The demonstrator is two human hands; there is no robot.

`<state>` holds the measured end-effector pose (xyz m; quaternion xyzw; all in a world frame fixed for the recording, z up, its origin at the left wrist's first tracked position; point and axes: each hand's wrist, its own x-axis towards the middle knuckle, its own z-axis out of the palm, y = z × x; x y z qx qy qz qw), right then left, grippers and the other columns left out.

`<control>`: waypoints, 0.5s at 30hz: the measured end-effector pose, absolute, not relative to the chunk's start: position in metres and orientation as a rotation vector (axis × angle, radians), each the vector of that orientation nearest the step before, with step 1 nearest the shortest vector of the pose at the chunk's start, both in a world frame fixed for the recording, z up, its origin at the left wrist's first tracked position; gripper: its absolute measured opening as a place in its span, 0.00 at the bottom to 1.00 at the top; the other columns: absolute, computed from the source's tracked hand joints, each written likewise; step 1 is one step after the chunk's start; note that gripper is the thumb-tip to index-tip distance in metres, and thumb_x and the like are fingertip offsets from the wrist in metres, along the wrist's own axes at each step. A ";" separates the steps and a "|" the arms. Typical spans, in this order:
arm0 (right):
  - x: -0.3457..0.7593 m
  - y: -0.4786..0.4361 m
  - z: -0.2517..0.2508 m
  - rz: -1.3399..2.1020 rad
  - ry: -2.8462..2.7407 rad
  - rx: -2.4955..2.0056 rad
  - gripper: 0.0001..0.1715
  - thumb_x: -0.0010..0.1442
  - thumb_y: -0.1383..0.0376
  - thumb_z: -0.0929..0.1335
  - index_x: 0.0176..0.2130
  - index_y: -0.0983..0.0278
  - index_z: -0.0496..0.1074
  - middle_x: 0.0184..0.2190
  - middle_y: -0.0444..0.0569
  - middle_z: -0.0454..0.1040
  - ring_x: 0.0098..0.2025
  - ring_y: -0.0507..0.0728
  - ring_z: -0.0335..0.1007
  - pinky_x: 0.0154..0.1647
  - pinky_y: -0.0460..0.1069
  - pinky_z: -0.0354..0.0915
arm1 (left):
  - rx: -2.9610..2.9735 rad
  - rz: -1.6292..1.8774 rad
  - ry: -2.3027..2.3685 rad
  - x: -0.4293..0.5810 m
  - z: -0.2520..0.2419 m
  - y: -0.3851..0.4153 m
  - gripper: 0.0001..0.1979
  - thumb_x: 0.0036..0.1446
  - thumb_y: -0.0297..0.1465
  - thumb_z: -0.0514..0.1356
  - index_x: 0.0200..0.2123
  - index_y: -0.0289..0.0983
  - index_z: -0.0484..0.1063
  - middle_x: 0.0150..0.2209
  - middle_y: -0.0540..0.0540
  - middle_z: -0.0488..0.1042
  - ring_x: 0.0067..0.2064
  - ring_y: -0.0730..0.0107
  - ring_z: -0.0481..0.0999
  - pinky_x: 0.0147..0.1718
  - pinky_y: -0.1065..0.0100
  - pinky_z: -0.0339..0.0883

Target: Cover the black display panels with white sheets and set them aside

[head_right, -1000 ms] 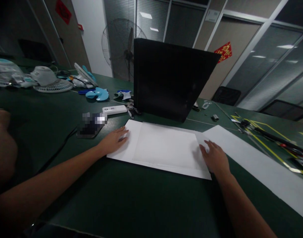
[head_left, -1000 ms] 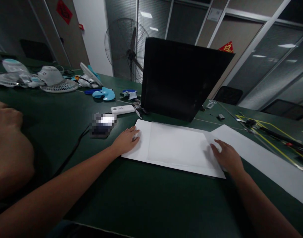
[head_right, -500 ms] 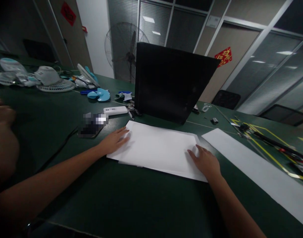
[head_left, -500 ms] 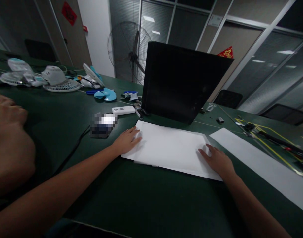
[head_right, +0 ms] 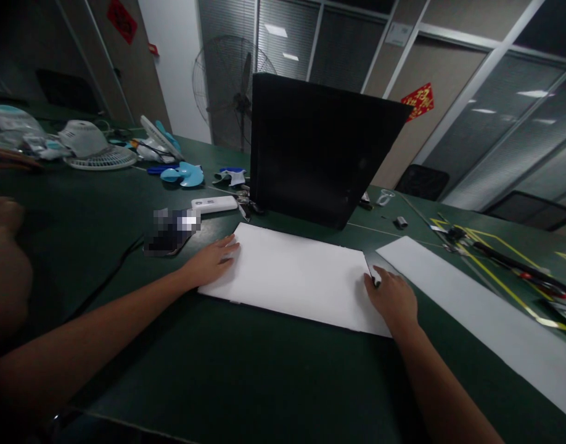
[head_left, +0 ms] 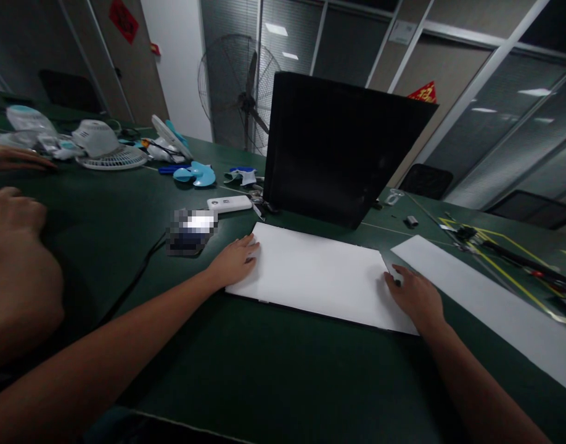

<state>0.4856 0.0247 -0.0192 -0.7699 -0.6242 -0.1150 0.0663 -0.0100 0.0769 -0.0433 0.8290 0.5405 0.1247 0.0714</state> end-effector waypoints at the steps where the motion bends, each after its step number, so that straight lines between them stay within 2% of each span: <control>1: 0.490 0.026 -0.020 -0.305 -1.859 -2.328 0.41 0.72 0.43 0.56 0.64 0.65 0.76 0.53 0.63 0.81 0.52 0.71 0.78 0.51 0.64 0.73 | 2.500 0.366 1.622 -0.010 -0.043 0.077 0.32 0.68 0.34 0.51 0.71 0.29 0.65 0.77 0.32 0.53 0.76 0.46 0.57 0.75 0.48 0.48; 4: 0.509 0.030 -0.022 -0.231 -1.765 -2.340 0.36 0.71 0.44 0.57 0.60 0.59 0.79 0.49 0.59 0.82 0.47 0.69 0.80 0.49 0.61 0.74 | 2.497 0.367 1.622 -0.010 -0.044 0.077 0.31 0.68 0.34 0.50 0.71 0.29 0.65 0.77 0.32 0.54 0.76 0.47 0.57 0.75 0.49 0.49; 6: 0.531 0.035 -0.024 -0.272 -1.684 -2.348 0.35 0.71 0.45 0.58 0.59 0.58 0.79 0.49 0.59 0.82 0.49 0.69 0.80 0.51 0.62 0.73 | 2.493 0.393 1.622 -0.010 -0.045 0.078 0.31 0.69 0.36 0.49 0.70 0.30 0.66 0.76 0.33 0.55 0.76 0.49 0.58 0.75 0.49 0.50; 8: 0.561 0.038 -0.030 -0.332 -1.652 -2.339 0.36 0.70 0.47 0.59 0.63 0.61 0.76 0.56 0.62 0.79 0.59 0.71 0.75 0.60 0.62 0.69 | 2.490 0.425 1.616 -0.010 -0.045 0.078 0.31 0.70 0.38 0.48 0.70 0.30 0.67 0.76 0.33 0.57 0.76 0.49 0.58 0.74 0.49 0.50; 11: 0.605 0.041 -0.043 -0.292 -1.654 -2.394 0.45 0.69 0.46 0.58 0.71 0.71 0.65 0.70 0.67 0.66 0.74 0.73 0.57 0.71 0.66 0.59 | 2.479 0.454 1.603 -0.010 -0.047 0.079 0.32 0.71 0.42 0.49 0.69 0.29 0.67 0.75 0.32 0.57 0.76 0.48 0.58 0.74 0.48 0.51; 13: 0.624 0.041 -0.051 -0.183 -1.597 -2.509 0.50 0.69 0.42 0.56 0.73 0.73 0.61 0.73 0.69 0.60 0.75 0.76 0.53 0.71 0.73 0.56 | 2.475 0.459 1.601 -0.010 -0.047 0.079 0.32 0.69 0.42 0.51 0.69 0.30 0.67 0.75 0.33 0.58 0.75 0.47 0.59 0.74 0.47 0.52; 15: 0.631 0.040 -0.054 -0.122 -1.542 -2.603 0.52 0.67 0.37 0.54 0.72 0.69 0.63 0.72 0.70 0.62 0.72 0.80 0.59 0.66 0.81 0.55 | 2.477 0.455 1.602 -0.010 -0.047 0.079 0.32 0.69 0.42 0.51 0.69 0.31 0.67 0.75 0.33 0.58 0.75 0.47 0.60 0.74 0.48 0.53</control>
